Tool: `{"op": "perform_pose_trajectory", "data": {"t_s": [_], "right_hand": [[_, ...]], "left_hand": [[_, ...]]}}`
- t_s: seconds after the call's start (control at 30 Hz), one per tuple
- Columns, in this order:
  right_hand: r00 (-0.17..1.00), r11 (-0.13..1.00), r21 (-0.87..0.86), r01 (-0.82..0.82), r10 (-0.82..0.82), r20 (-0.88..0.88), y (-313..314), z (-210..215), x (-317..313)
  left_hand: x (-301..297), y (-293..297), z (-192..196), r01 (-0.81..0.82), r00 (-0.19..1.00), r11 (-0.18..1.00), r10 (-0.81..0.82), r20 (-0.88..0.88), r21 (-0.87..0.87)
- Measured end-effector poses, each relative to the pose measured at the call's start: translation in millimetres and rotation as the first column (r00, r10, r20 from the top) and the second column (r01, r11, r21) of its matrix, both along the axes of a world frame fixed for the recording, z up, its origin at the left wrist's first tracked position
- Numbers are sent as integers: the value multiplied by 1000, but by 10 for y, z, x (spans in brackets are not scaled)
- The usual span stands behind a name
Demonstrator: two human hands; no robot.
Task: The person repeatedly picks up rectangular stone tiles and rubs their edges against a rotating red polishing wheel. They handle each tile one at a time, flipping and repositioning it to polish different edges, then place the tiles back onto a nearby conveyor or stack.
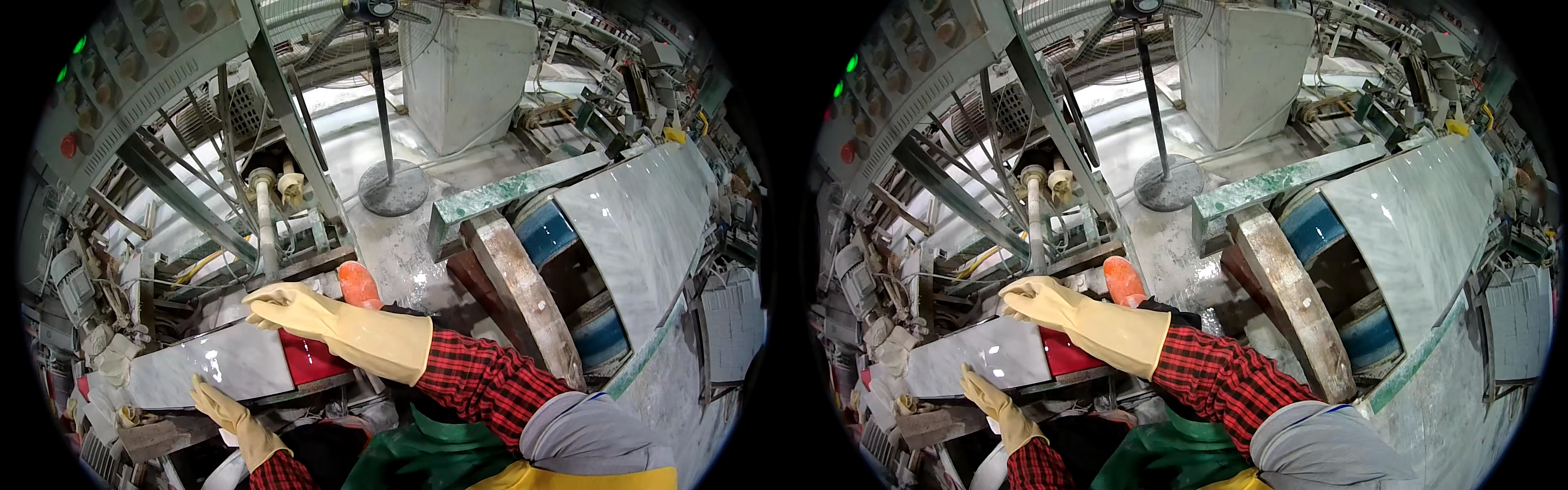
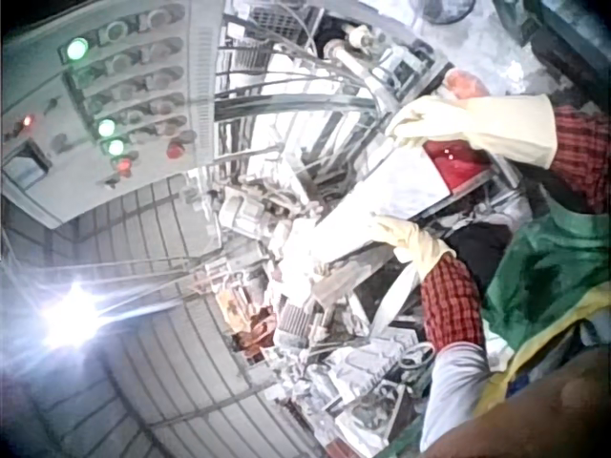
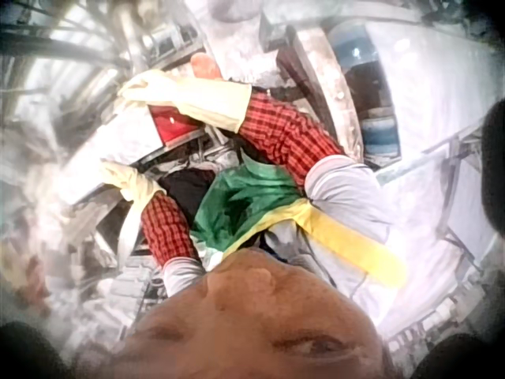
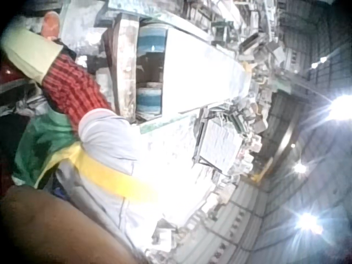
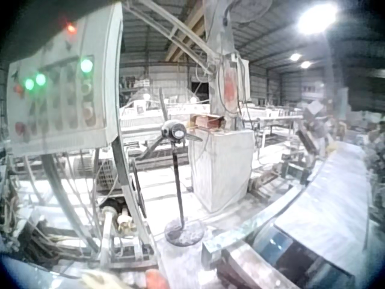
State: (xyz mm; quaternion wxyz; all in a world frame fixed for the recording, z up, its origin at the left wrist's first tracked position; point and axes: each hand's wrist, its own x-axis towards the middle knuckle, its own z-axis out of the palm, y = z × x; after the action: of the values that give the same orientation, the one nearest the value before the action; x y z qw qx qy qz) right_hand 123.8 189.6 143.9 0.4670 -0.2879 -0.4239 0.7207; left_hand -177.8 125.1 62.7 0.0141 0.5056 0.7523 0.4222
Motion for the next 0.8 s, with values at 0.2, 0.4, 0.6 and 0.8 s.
{"op": "perform_pose_trajectory", "data": {"t_s": [0.2, 0.4, 0.6, 0.8], "right_hand": [[1000, 1000, 3, 4, -4, 4, 25, -63, -68], [1000, 999, 34, -2, 2, 9, 34, -85, -62], [1000, 999, 41, 3, -4, 31, 28, -74, -60], [999, 1000, 28, 4, -5, 42, 25, -78, -61]], "left_hand": [[12, -1, 27, -20, 999, 1000, 20, 26, -14], [30, -9, 31, -25, 1000, 1000, 25, 15, 2], [-68, 18, -74, -10, 1000, 1000, 10, 26, 10], [42, -13, 10, -7, 1000, 1000, 7, -4, 17]]}}
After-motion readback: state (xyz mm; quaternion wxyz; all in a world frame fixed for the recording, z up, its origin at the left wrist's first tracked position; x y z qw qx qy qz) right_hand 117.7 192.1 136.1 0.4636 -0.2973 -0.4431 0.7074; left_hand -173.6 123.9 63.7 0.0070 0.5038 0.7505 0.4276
